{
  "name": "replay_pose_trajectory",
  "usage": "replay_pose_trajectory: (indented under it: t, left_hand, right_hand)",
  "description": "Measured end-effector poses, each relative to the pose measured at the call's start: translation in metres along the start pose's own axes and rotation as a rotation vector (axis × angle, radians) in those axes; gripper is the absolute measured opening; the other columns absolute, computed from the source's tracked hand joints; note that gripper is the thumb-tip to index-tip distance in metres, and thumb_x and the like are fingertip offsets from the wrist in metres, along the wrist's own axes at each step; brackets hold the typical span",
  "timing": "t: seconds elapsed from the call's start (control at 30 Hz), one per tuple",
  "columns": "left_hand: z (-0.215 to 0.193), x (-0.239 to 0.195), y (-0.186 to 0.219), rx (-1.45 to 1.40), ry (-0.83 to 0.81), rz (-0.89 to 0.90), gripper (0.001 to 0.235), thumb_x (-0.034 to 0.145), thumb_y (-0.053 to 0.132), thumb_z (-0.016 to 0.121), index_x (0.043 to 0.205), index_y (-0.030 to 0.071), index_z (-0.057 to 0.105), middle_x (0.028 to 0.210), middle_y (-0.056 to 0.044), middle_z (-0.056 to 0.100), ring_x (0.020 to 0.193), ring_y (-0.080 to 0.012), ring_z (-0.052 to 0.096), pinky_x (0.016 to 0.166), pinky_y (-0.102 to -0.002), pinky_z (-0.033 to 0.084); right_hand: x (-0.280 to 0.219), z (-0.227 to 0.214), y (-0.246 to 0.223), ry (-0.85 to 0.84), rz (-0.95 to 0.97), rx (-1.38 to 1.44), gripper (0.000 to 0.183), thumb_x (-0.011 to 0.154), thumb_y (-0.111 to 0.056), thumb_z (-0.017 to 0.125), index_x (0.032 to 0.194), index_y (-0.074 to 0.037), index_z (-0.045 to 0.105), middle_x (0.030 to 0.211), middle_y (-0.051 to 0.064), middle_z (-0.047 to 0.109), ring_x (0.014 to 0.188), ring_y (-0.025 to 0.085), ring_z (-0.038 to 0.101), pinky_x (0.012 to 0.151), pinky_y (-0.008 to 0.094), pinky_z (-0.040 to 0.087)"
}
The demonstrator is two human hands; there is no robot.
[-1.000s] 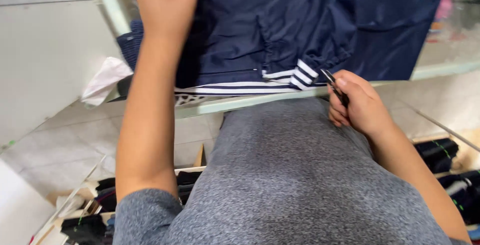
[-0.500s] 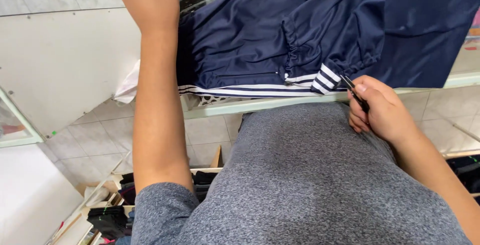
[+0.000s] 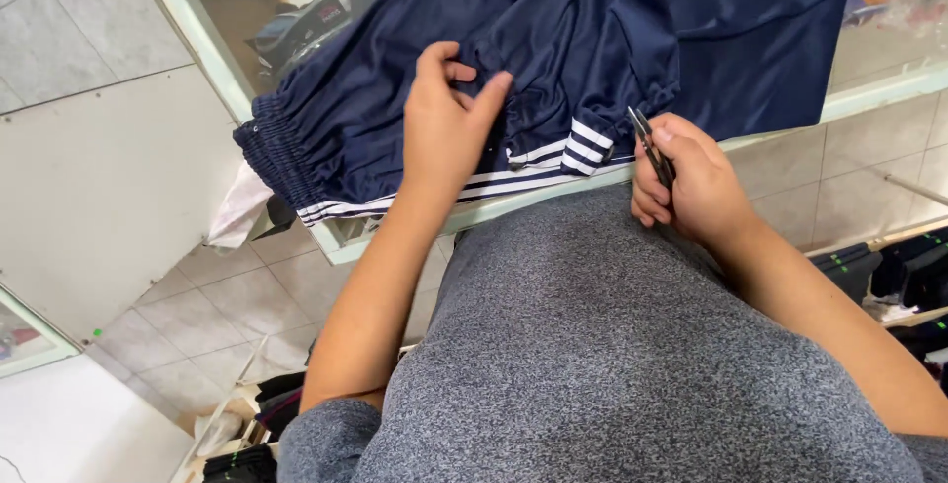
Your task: The person holds a pair of navy blue shorts and uses scissors to cut the drawstring and a small tag from the waistband. The person then folds the shorts and places them on a glass display counter in a room filled with clothing racks and shelves.
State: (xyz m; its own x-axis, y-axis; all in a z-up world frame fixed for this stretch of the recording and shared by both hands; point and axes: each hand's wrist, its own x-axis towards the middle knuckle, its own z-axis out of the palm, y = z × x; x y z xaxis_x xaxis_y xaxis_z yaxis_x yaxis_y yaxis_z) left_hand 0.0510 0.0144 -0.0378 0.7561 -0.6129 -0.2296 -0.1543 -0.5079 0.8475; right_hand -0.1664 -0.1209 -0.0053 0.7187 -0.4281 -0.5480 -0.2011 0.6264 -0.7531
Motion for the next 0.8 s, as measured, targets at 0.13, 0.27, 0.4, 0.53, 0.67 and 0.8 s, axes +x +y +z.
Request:
replay_pose_trajectory:
  t: [0.13,0.27,0.4,0.53,0.67,0.8]
  left_hand:
    - [-0.009,0.011,-0.001,-0.011,-0.094,-0.181,0.047,0.083,0.038,0.073,0.116,0.008,0.057,0.085,-0.002,0.073,0.062,-0.0156,0.066,0.058,-0.027,0.051]
    - [0.015,0.013,-0.020,-0.160,-0.045,-0.207,0.031,0.080,0.027,0.074,0.105,0.012,0.065,0.078,0.001,0.072,0.049,-0.0100,0.064,0.049,-0.022,0.051]
    - [0.035,0.002,-0.023,-0.343,0.030,-0.117,0.025,0.073,0.009,0.075,0.098,0.012,0.070,0.075,0.000,0.064,0.051,-0.0082,0.059,0.048,-0.022,0.050]
    - [0.031,-0.014,-0.001,-0.388,-0.002,-0.007,0.022,0.078,0.008,0.075,0.099,0.013,0.069,0.078,0.000,0.061,0.062,-0.0096,0.063,0.056,-0.022,0.056]
    - [0.025,-0.018,0.012,-0.289,-0.010,0.066,0.018,0.085,0.021,0.073,0.100,0.014,0.068,0.080,0.000,0.061,0.067,-0.0121,0.065,0.057,-0.024,0.056]
    - [0.024,-0.018,0.010,-0.219,0.040,0.190,0.016,0.087,0.025,0.072,0.101,0.016,0.069,0.087,0.001,0.065,0.071,-0.0150,0.065,0.062,-0.026,0.055]
  right_hand:
    - [0.001,0.001,0.010,-0.017,0.043,-0.012,0.025,0.099,-0.018,0.036,0.092,0.004,0.046,0.040,0.004,0.028,0.021,0.017,0.033,0.024,0.035,0.040]
    - [0.010,0.006,0.015,-0.053,0.055,-0.016,0.024,0.099,-0.018,0.036,0.094,0.004,0.045,0.041,0.004,0.027,0.022,0.017,0.033,0.025,0.035,0.040]
    - [0.021,0.013,0.014,-0.053,0.042,-0.054,0.017,0.101,-0.017,0.034,0.097,-0.002,0.041,0.048,0.001,0.027,0.029,0.013,0.032,0.029,0.033,0.041]
    - [0.029,0.033,0.003,-0.013,-0.018,-0.247,0.016,0.098,-0.006,0.052,0.094,-0.003,0.037,0.049,0.002,0.034,0.034,0.012,0.037,0.034,0.025,0.039]
    - [0.041,0.036,0.013,-0.037,-0.119,-0.330,0.028,0.094,-0.002,0.063,0.097,-0.004,0.036,0.053,0.006,0.042,0.036,0.015,0.048,0.036,0.024,0.039]
    - [0.043,0.043,0.012,-0.006,-0.162,-0.440,0.025,0.094,-0.003,0.066,0.098,-0.002,0.041,0.053,0.006,0.051,0.038,0.013,0.052,0.038,0.021,0.038]
